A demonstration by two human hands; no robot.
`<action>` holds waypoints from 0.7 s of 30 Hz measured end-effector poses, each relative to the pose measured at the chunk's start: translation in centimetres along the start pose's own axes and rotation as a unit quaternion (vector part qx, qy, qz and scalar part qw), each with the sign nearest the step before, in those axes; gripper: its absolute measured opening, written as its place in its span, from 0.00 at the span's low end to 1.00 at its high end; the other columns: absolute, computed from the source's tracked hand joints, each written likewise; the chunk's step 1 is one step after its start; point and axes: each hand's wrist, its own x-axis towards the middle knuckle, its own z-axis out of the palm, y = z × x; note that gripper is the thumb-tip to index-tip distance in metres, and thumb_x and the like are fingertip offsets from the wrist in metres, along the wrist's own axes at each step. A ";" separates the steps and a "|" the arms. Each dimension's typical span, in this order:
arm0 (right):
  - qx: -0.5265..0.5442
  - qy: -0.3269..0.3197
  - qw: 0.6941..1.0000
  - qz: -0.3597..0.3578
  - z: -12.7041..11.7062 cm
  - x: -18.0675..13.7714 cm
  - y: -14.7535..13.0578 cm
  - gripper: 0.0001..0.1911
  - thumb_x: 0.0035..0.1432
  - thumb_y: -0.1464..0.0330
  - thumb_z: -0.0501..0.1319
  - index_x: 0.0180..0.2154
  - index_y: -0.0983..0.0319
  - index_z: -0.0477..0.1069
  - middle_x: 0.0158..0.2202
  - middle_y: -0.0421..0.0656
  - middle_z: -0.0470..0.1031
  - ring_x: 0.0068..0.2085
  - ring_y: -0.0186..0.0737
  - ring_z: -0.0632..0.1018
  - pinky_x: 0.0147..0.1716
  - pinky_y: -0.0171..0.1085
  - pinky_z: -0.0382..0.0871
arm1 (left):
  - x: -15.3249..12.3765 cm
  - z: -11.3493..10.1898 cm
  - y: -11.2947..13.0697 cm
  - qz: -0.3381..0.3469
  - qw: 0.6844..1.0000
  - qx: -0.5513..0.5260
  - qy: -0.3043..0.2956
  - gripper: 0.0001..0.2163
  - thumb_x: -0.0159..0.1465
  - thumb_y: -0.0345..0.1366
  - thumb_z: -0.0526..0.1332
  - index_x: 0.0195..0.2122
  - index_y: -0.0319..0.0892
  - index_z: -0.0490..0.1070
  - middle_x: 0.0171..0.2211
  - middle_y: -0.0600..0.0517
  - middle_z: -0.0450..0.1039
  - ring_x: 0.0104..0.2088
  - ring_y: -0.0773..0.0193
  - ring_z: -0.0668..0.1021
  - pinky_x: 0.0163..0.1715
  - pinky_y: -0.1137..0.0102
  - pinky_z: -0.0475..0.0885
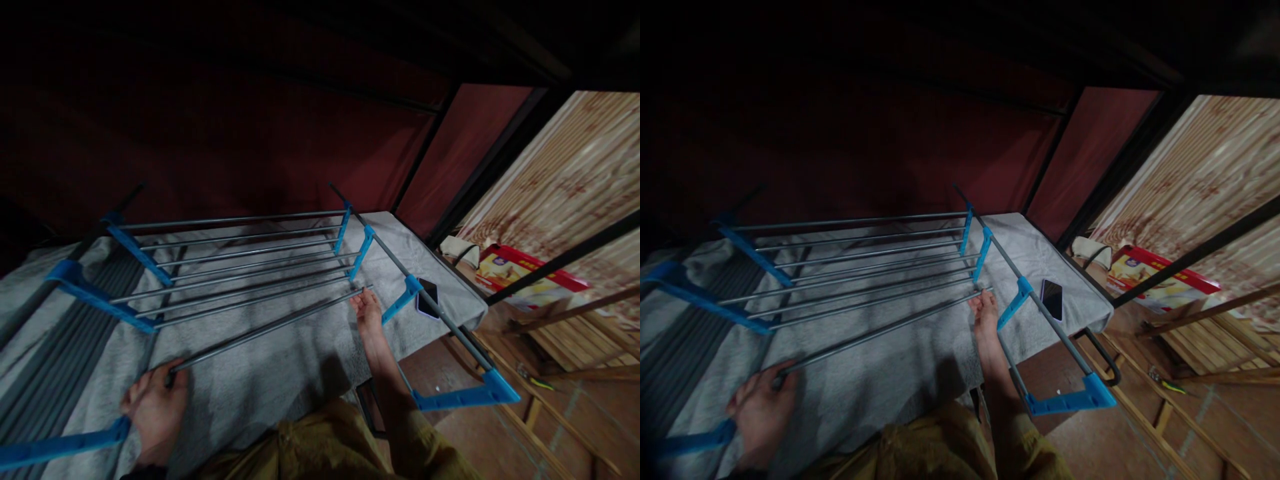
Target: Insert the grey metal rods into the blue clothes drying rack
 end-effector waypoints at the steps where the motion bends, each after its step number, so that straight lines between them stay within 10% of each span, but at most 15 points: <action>1: 0.001 0.003 1.000 0.005 -0.1 0.0 0.1 0.16 0.59 0.57 0.76 0.34 0.53 0.70 0.27 0.32 0.76 0.30 0.36 0.80 0.35 0.34 0.80 | 0.0 0.0 0.1 -0.012 1.000 -0.011 0.004 0.16 0.72 0.48 0.55 0.45 0.46 0.80 0.40 0.39 0.80 0.51 0.36 0.80 0.62 0.35 0.72; 21: -0.068 -0.029 0.996 0.050 -2.7 -1.4 5.3 0.14 0.51 0.64 0.73 0.32 0.51 0.68 0.29 0.36 0.79 0.33 0.43 0.85 0.38 0.41 0.86 | -0.6 -0.8 2.4 -0.051 0.993 -0.091 0.052 0.14 0.72 0.47 0.58 0.47 0.45 0.78 0.64 0.35 0.71 0.72 0.30 0.69 0.75 0.34 0.63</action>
